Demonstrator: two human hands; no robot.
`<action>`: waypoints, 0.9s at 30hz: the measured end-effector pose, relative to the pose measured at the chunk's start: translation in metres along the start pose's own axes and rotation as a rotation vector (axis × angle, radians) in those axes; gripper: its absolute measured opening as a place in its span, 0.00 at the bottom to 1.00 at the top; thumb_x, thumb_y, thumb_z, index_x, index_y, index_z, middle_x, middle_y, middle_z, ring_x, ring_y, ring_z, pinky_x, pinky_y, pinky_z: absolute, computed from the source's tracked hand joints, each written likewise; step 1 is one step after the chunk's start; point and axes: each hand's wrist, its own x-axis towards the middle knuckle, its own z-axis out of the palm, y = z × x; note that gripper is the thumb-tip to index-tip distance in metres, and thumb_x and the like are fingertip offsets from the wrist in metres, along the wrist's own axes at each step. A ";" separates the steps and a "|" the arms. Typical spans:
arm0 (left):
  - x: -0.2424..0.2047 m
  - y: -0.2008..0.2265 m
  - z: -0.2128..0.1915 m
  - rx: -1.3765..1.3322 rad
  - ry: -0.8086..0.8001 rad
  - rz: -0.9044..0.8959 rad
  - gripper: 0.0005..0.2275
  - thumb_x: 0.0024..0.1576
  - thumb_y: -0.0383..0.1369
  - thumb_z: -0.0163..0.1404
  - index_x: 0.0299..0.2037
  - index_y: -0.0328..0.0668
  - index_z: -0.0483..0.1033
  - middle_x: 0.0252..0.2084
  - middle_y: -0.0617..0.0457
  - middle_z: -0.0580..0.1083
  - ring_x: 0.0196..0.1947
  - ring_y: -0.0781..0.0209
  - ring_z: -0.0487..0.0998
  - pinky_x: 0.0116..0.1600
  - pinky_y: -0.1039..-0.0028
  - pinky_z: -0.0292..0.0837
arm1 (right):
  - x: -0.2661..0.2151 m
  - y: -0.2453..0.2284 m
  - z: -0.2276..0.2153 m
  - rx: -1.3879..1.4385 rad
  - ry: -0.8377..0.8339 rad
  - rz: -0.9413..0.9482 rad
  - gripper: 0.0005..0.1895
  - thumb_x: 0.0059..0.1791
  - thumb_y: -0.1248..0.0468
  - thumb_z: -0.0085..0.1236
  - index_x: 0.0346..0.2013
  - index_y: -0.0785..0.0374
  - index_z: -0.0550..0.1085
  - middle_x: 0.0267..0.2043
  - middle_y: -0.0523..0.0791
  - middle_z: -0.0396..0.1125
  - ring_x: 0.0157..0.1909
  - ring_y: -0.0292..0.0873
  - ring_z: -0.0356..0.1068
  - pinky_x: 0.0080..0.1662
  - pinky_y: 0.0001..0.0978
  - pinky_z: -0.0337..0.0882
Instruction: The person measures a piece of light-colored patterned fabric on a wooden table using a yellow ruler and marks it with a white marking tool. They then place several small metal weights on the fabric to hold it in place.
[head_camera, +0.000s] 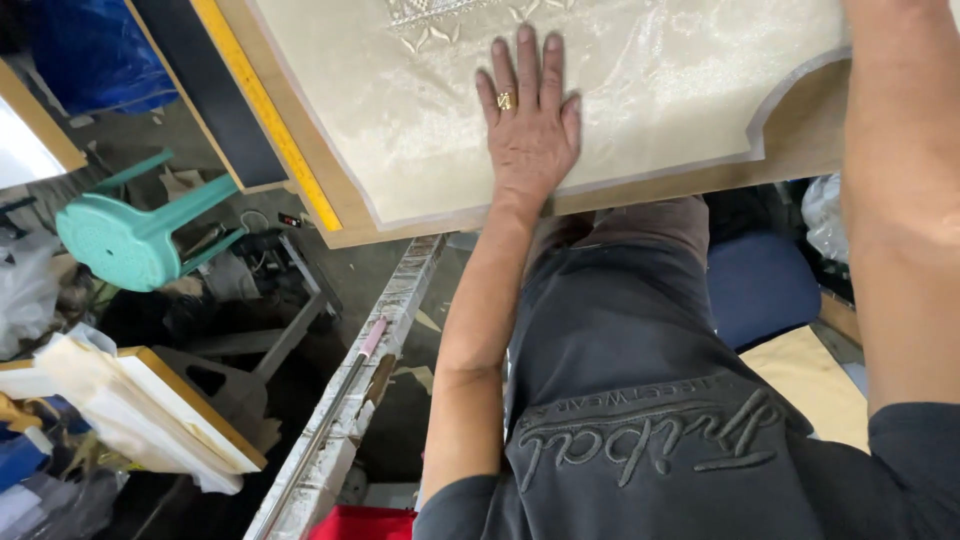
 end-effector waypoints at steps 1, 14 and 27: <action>0.000 -0.001 -0.007 0.026 -0.106 -0.008 0.27 0.76 0.53 0.34 0.78 0.52 0.43 0.79 0.46 0.45 0.79 0.38 0.43 0.79 0.47 0.36 | -0.002 0.000 0.002 0.001 0.000 0.005 0.14 0.60 0.50 0.50 0.43 0.51 0.81 0.39 0.44 0.77 0.37 0.52 0.75 0.35 0.45 0.70; 0.001 0.000 -0.004 -0.003 -0.149 -0.022 0.27 0.75 0.52 0.32 0.79 0.52 0.42 0.80 0.46 0.42 0.80 0.38 0.40 0.79 0.46 0.33 | 0.000 -0.012 0.002 0.032 0.017 0.013 0.14 0.60 0.50 0.50 0.42 0.51 0.81 0.38 0.44 0.76 0.37 0.52 0.75 0.34 0.45 0.69; 0.004 -0.016 0.024 -0.008 0.106 -0.133 0.29 0.67 0.54 0.43 0.76 0.55 0.54 0.79 0.51 0.51 0.80 0.43 0.51 0.83 0.51 0.50 | 0.049 -0.077 0.005 0.199 0.088 -0.087 0.14 0.59 0.50 0.50 0.41 0.51 0.81 0.37 0.44 0.76 0.36 0.52 0.75 0.34 0.45 0.68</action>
